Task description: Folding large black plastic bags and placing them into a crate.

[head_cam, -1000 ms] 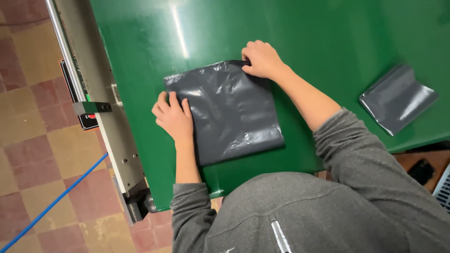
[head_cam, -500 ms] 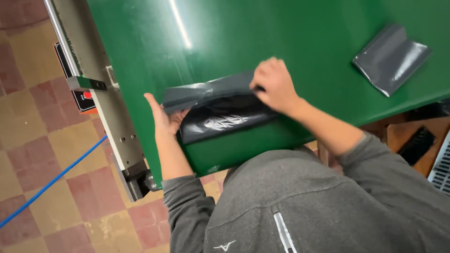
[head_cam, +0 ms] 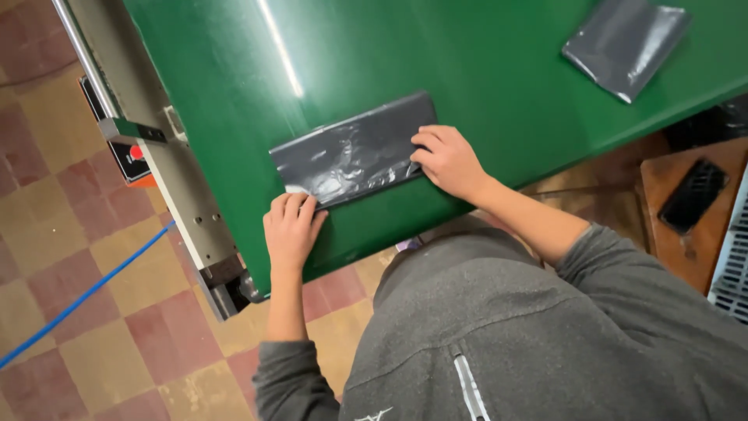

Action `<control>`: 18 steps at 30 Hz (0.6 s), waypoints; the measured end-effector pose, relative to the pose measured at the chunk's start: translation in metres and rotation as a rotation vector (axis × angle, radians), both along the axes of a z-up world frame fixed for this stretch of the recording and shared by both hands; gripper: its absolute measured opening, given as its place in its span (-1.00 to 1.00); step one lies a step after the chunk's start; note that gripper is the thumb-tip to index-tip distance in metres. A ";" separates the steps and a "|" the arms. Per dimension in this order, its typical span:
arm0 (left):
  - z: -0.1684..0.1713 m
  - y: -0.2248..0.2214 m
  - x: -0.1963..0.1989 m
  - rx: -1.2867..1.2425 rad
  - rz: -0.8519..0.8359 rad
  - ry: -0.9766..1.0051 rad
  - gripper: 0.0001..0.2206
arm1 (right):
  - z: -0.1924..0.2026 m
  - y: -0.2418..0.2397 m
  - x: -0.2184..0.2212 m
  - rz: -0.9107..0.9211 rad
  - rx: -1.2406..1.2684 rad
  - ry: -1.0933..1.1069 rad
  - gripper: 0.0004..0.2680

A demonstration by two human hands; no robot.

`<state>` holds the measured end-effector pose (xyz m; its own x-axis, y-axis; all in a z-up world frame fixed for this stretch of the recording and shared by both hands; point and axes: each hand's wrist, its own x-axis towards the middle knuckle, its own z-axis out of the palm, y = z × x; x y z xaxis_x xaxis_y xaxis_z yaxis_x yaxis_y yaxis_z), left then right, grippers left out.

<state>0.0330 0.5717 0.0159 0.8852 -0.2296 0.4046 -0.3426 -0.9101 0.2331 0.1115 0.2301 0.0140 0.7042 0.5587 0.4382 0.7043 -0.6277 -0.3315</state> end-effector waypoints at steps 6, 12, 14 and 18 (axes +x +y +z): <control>-0.025 -0.010 -0.002 0.332 -0.211 0.153 -0.86 | 0.022 0.038 -0.033 0.044 -0.047 -0.003 -0.67; 0.003 -0.075 0.034 -0.171 -0.528 0.650 -0.80 | -0.035 0.034 -0.068 0.312 0.036 0.151 -0.68; -0.022 -0.081 0.073 -0.605 -0.477 0.972 -0.66 | -0.043 0.014 -0.075 0.314 0.160 0.284 -0.64; -0.060 -0.069 0.132 -0.959 -0.309 1.378 -0.47 | -0.109 -0.012 -0.073 0.253 0.487 0.564 -0.72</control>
